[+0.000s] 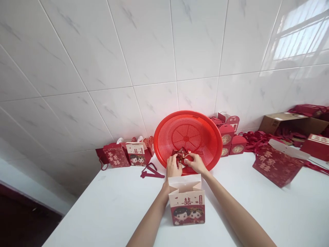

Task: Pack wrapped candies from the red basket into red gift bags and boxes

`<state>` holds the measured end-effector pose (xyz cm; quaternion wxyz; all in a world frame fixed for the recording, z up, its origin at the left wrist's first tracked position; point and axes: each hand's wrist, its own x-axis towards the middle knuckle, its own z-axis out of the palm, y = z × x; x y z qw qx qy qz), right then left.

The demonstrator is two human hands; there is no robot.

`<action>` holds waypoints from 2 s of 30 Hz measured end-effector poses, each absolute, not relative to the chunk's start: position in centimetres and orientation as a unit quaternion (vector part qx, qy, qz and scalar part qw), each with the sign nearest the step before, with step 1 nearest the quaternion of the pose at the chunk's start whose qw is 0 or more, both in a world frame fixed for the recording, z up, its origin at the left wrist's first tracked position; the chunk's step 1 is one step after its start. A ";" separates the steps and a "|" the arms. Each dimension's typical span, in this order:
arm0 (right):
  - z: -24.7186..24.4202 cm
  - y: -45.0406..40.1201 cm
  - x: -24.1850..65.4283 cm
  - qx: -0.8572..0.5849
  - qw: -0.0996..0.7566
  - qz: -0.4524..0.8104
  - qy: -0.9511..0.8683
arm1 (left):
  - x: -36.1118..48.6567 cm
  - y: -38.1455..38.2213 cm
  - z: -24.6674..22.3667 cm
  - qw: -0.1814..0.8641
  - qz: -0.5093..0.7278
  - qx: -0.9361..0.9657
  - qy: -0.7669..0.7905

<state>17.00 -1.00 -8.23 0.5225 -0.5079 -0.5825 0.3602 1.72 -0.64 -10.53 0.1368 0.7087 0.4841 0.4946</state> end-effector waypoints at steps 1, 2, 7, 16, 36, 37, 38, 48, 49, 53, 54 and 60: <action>-8.2 -1.0 16.9 -0.506 0.528 0.365 -0.576 | 1.7 -0.6 -10.5 0.139 0.495 0.707 0.486; -8.2 -1.0 16.8 -0.503 0.532 0.372 -0.570 | 1.6 -0.5 -10.5 0.143 0.495 0.705 0.487; -8.3 -1.0 16.4 -0.495 0.542 0.405 -0.546 | 1.2 -0.3 -9.7 0.173 0.507 0.692 0.484; -8.0 -1.2 16.6 -0.457 0.572 0.402 -0.550 | 1.8 -0.6 -8.8 0.341 0.567 0.599 0.451; -7.4 -1.6 16.6 -0.417 0.563 0.467 -0.540 | 1.3 -0.3 -8.4 0.460 0.537 0.578 0.408; -7.4 -1.6 16.6 -0.415 0.560 0.468 -0.542 | 1.2 -0.3 -8.3 0.462 0.534 0.580 0.406; -7.5 -1.6 16.6 -0.414 0.559 0.469 -0.545 | 1.1 -0.3 -8.1 0.463 0.532 0.583 0.404; -7.5 -1.5 16.3 -0.417 0.579 0.444 -0.542 | 1.1 0.2 -8.4 0.431 0.552 0.578 0.418; -7.5 -1.5 16.3 -0.420 0.584 0.439 -0.539 | 1.1 0.3 -8.5 0.423 0.557 0.577 0.423; -7.7 -1.2 16.3 -0.445 0.606 0.399 -0.525 | 1.2 0.4 -8.7 0.383 0.567 0.583 0.437; -7.7 -1.1 16.4 -0.455 0.612 0.384 -0.521 | 1.1 0.3 -8.7 0.371 0.568 0.588 0.441; -6.5 -1.1 17.6 -0.505 0.652 0.264 -0.499 | -0.1 0.1 -7.9 0.271 0.576 0.616 0.463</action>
